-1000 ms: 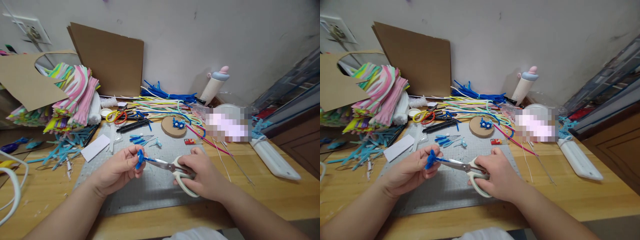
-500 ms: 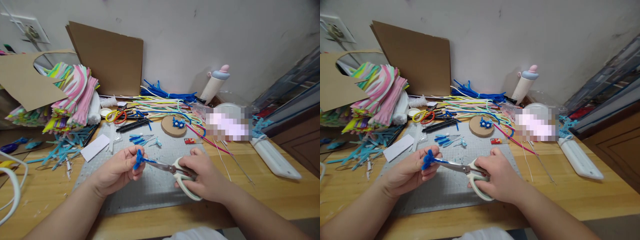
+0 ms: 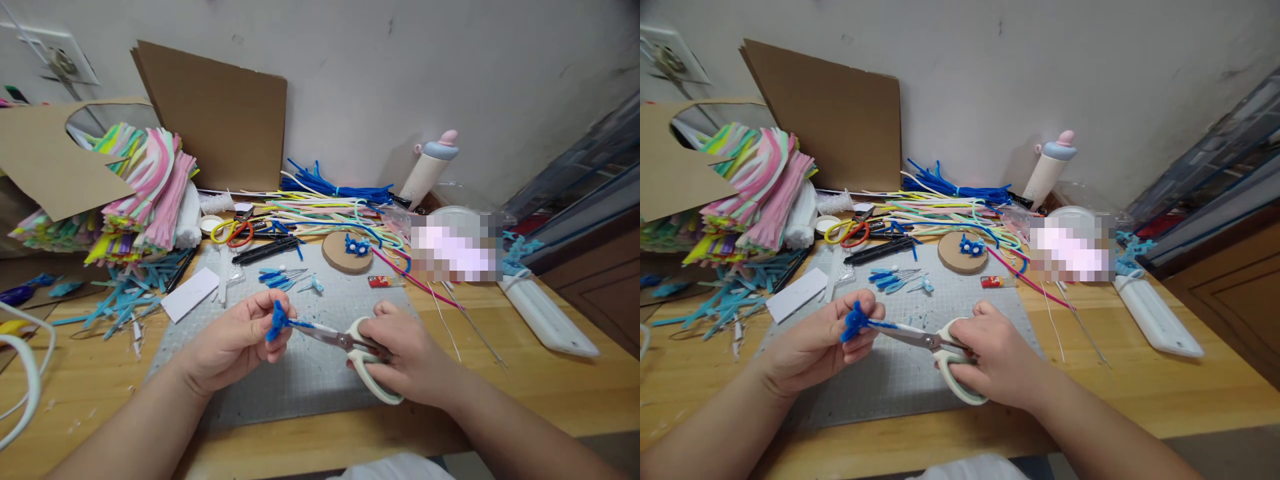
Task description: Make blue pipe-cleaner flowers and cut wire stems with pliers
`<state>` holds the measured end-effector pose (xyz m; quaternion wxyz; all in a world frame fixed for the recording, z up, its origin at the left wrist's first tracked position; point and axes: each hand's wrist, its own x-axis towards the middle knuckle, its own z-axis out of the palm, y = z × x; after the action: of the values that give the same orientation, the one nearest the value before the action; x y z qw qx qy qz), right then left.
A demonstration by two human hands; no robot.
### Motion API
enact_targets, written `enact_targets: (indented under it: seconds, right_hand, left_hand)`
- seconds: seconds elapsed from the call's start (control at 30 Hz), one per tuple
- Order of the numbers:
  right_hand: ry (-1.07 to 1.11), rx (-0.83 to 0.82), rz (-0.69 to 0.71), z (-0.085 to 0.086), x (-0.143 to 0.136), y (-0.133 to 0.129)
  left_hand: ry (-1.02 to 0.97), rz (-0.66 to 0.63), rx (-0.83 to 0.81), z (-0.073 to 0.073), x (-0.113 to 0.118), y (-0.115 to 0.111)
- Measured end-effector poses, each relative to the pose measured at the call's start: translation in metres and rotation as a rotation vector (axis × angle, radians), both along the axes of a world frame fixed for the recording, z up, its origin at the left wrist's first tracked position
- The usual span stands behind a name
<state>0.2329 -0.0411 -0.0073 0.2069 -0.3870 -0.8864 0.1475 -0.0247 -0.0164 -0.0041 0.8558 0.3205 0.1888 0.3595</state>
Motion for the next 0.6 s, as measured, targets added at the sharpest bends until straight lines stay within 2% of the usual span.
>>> enact_targets:
  seconds: [0.23, 0.6]
  right_hand:
    - [0.022, 0.019, 0.008, -0.0071, 0.0009, -0.0013]
    - [0.019, -0.031, -0.056, -0.0076, -0.0050, 0.0022]
  left_hand:
    - [-0.003, -0.022, -0.003, -0.0020, 0.0006, 0.0006]
    - [0.028, 0.037, -0.029, -0.0025, 0.0000, 0.0007]
